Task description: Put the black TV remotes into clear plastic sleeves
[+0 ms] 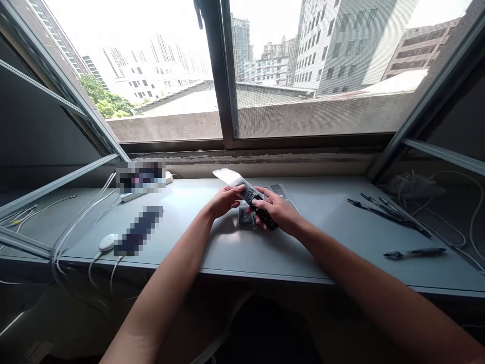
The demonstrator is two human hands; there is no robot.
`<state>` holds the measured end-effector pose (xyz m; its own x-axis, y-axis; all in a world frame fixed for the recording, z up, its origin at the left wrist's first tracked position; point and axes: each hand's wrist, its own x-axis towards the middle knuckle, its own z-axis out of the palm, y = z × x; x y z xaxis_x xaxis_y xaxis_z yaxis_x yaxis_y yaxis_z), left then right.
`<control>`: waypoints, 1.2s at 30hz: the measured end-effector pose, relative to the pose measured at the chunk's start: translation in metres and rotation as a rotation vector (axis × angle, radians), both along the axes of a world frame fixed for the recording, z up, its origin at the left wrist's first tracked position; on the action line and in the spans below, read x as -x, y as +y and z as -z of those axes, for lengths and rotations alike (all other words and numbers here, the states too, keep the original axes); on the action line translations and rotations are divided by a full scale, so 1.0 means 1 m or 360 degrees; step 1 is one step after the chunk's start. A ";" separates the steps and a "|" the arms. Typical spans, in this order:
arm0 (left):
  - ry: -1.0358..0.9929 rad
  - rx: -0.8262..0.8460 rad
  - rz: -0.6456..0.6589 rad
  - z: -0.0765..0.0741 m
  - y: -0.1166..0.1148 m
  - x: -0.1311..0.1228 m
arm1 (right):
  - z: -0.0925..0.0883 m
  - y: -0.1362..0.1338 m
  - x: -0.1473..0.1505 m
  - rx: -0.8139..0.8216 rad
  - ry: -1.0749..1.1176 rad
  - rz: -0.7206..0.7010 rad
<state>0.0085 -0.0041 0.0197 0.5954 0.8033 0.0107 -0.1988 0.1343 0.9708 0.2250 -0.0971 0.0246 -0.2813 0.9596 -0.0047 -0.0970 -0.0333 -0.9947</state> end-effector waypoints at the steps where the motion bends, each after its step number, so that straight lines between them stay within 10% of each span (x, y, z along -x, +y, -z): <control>1: 0.0020 -0.0013 -0.0005 0.001 0.000 0.000 | 0.000 0.000 0.000 -0.0014 -0.0008 0.0007; 12: -0.0287 -0.0002 -0.0556 0.006 0.017 0.001 | -0.008 0.000 -0.005 0.0076 -0.0246 -0.0057; 31: 0.0205 0.0052 -0.0058 -0.001 -0.001 0.007 | -0.010 -0.008 0.008 -0.0061 -0.0373 -0.0040; 36: -0.0124 0.0059 -0.0152 -0.005 -0.001 0.003 | -0.007 -0.007 0.010 -0.0029 -0.0316 -0.0057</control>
